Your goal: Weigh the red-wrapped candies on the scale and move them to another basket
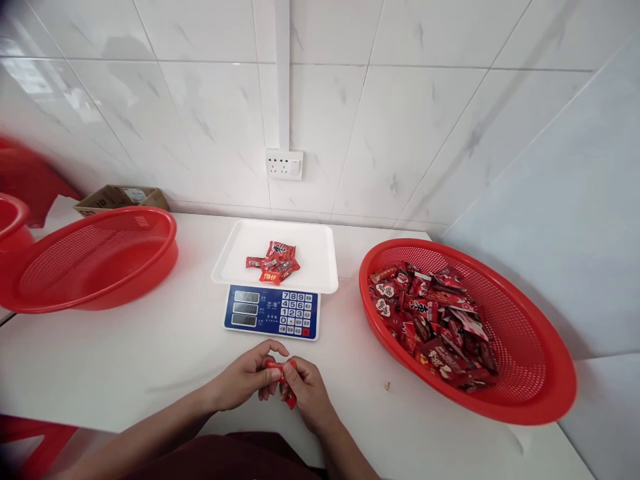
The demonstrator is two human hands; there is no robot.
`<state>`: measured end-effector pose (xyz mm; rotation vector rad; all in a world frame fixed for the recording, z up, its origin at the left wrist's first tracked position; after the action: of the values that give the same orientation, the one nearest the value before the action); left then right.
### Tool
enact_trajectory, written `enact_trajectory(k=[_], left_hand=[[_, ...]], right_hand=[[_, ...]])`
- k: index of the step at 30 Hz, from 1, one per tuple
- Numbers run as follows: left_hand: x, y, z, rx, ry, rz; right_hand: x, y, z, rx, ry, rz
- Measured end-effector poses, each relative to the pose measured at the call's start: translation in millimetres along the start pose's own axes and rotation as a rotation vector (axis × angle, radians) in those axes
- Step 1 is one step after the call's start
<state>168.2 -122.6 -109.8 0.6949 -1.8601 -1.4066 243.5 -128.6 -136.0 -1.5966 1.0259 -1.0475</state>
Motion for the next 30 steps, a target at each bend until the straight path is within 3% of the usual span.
enact_trajectory(k=[8, 15, 18, 22, 26, 28, 30], left_hand=[[-4.7, 4.2, -2.8, -0.001, 0.002, 0.003], [-1.9, 20.5, -0.3, -0.034, 0.035, -0.078], [1.6, 43.9, 19.6, -0.256, 0.16, -0.158], [4.2, 89.9, 64.2, -0.549, 0.41, -0.27], [-1.0, 143.0, 106.8, -0.902, 0.682, -0.487], [-12.3, 158.1, 118.4, -1.044, 0.731, -0.57], [-28.5, 162.2, 127.4, -1.131, 0.724, -0.563]], right_hand=[[-2.2, -0.8, 6.6, -0.001, 0.085, -0.033], [-1.1, 4.4, 3.6, -0.15, 0.05, -0.029], [-1.3, 2.0, 0.7, -0.227, 0.03, -0.023], [-1.4, -0.5, -2.1, -0.237, 0.011, -0.055], [-0.6, 0.2, -1.5, -0.231, -0.001, -0.059], [-0.4, 1.9, -0.4, -0.247, 0.0, -0.061], [-0.2, 2.5, -0.6, -0.255, -0.003, -0.065]])
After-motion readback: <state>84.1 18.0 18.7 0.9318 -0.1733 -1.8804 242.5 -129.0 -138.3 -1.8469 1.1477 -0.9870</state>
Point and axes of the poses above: each hand's wrist, its own x-axis away from the middle knuckle, its own z-axis out of the back of the hand, y = z × x, the point moved 9 cm from there along -x, towards the middle knuckle, and after that the axes turned 5 degrees about -z, right-handed, at the moved point
